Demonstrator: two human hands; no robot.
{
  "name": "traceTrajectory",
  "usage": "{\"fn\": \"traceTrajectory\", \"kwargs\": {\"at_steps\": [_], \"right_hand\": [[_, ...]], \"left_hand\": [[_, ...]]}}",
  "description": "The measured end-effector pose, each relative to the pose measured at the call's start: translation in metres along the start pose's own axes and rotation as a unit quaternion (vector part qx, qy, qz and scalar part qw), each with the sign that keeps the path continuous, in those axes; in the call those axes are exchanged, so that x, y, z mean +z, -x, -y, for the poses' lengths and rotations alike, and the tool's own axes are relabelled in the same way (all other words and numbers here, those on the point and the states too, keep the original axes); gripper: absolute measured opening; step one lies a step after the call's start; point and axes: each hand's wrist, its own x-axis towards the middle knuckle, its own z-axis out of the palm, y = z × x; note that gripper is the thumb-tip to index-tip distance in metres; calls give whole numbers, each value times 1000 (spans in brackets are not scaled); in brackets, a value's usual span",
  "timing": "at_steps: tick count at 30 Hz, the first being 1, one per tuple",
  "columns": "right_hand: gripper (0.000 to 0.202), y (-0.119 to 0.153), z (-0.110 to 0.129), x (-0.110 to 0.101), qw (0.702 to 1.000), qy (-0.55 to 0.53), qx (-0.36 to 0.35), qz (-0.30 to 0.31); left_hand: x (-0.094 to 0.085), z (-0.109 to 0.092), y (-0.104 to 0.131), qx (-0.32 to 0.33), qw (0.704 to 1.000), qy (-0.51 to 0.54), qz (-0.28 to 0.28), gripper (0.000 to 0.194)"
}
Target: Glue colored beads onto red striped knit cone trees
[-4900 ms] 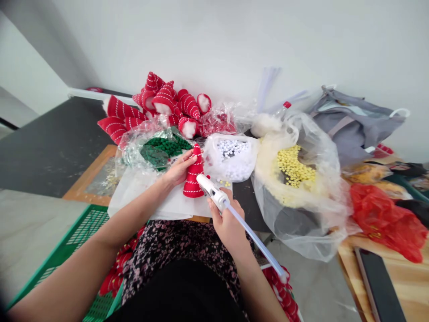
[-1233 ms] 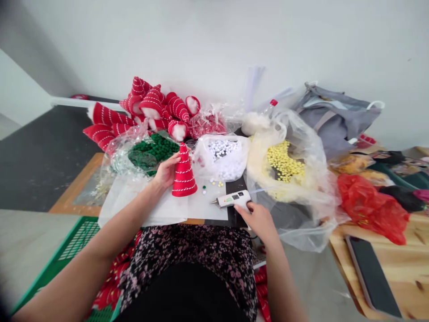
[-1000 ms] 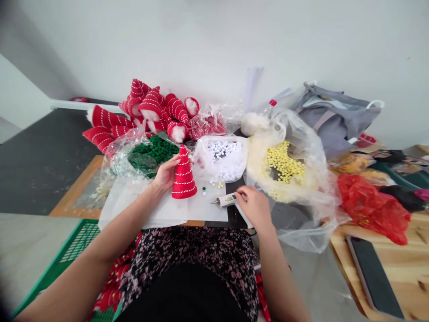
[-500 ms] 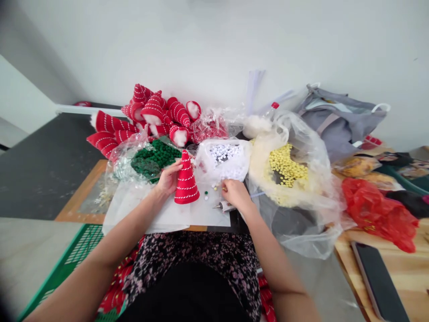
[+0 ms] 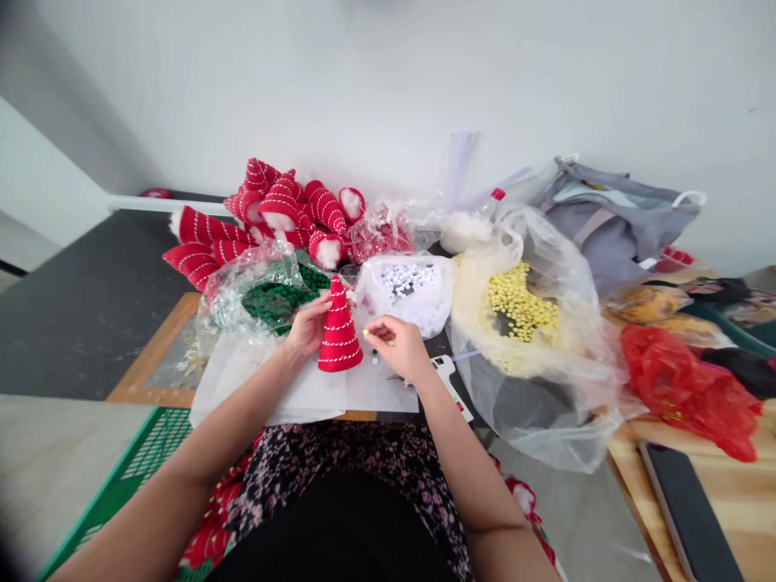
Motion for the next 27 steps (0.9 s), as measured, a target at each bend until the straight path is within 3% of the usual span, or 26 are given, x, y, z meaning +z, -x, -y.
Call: {"fn": "traceTrajectory", "kwargs": {"at_steps": [7, 15, 21, 27], "right_hand": [[14, -5, 3, 10, 1000, 1, -8, 14], [13, -8, 2, 11, 996, 16, -73, 37], [15, -20, 12, 3, 990, 30, -137, -21], [12, -39, 23, 21, 972, 106, -207, -34]], "left_hand": [[0, 1, -1, 2, 1000, -2, -6, 54], [0, 2, -1, 0, 1000, 0, -6, 54], [-2, 3, -2, 1, 1000, -8, -8, 56], [1, 6, -3, 15, 1000, -15, 7, 50]]}}
